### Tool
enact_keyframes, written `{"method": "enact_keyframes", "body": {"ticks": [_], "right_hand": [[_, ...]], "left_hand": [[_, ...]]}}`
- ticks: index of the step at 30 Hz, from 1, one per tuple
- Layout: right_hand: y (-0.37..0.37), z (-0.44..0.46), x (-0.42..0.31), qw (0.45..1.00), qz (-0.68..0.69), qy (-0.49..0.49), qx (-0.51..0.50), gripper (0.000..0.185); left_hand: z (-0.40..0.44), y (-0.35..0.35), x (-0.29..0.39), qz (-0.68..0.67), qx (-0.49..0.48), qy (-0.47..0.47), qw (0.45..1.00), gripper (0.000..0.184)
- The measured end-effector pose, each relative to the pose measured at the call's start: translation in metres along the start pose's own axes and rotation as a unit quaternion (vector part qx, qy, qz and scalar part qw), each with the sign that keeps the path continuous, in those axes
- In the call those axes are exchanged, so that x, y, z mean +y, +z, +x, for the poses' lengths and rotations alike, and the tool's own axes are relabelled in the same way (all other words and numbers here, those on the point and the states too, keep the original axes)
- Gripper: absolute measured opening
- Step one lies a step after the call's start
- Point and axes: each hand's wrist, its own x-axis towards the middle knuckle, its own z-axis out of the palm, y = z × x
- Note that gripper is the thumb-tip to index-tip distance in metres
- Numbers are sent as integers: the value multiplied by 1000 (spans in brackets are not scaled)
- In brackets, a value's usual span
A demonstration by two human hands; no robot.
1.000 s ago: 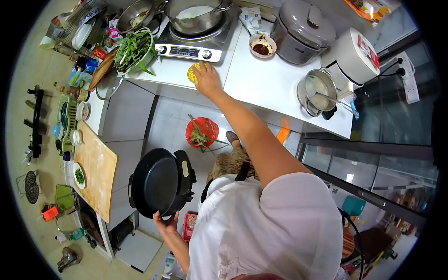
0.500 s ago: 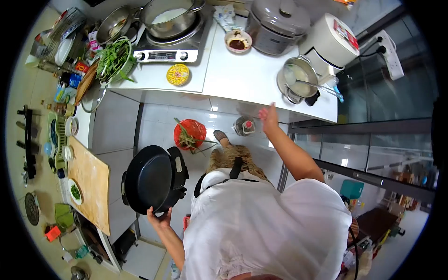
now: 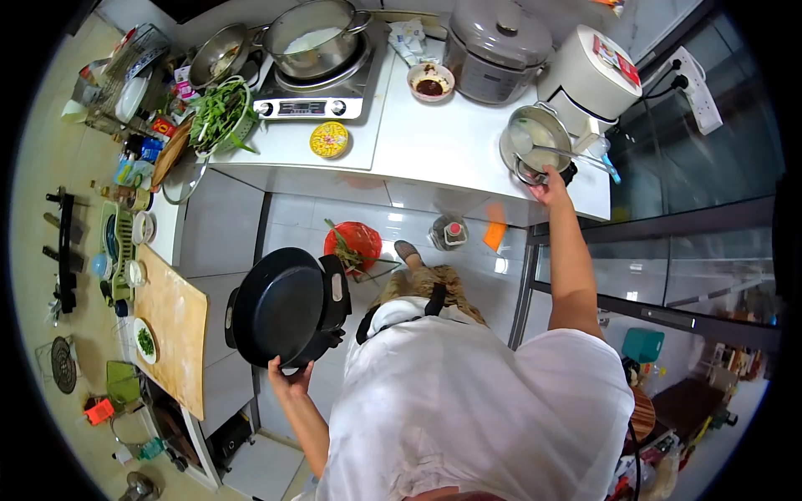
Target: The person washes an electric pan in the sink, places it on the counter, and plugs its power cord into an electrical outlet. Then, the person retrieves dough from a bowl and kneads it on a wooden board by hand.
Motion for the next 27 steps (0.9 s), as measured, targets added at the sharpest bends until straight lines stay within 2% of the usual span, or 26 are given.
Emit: {"method": "enact_keyframes", "body": {"ticks": [1,3,6,10,13,14,16,18,22,25,27], "right_hand": [[5,-2,-4,999,28,25,20,36],[-2,18,-1,1000,2,8,-9,32],[8,18,5,998,-41,-24,46,21],[7,21,19,997,-48,-25,54,21],[14,3,36,999,-38,-31,10,16],[22,-6,43,998,-36,-35,31,15],[30,-10,58,997,-54,-34,35,17],[35,-15,71,991,-132,-9,22,18],[71,-40,102,993,-121,-12,6,17],[93,-52,121,988,-150,5,-44,23],[109,-52,138,990,-128,10,-62,27]], "left_hand": [[-1,2,0,-4,0,-1,1000,60],[-6,5,-2,-18,4,-2,1000,59],[-15,8,-3,-29,13,1,999,71],[-9,-1,-6,-41,25,-6,999,78],[-11,-5,-8,-30,27,7,999,79],[-13,-4,-10,-22,25,14,999,79],[-12,-7,-10,-23,28,11,999,77],[-17,-4,-10,-13,25,13,1000,75],[-12,-9,-12,-4,6,11,1000,78],[-8,-12,-14,-15,2,5,1000,63],[-7,-11,-15,-21,9,-4,1000,63]]}}
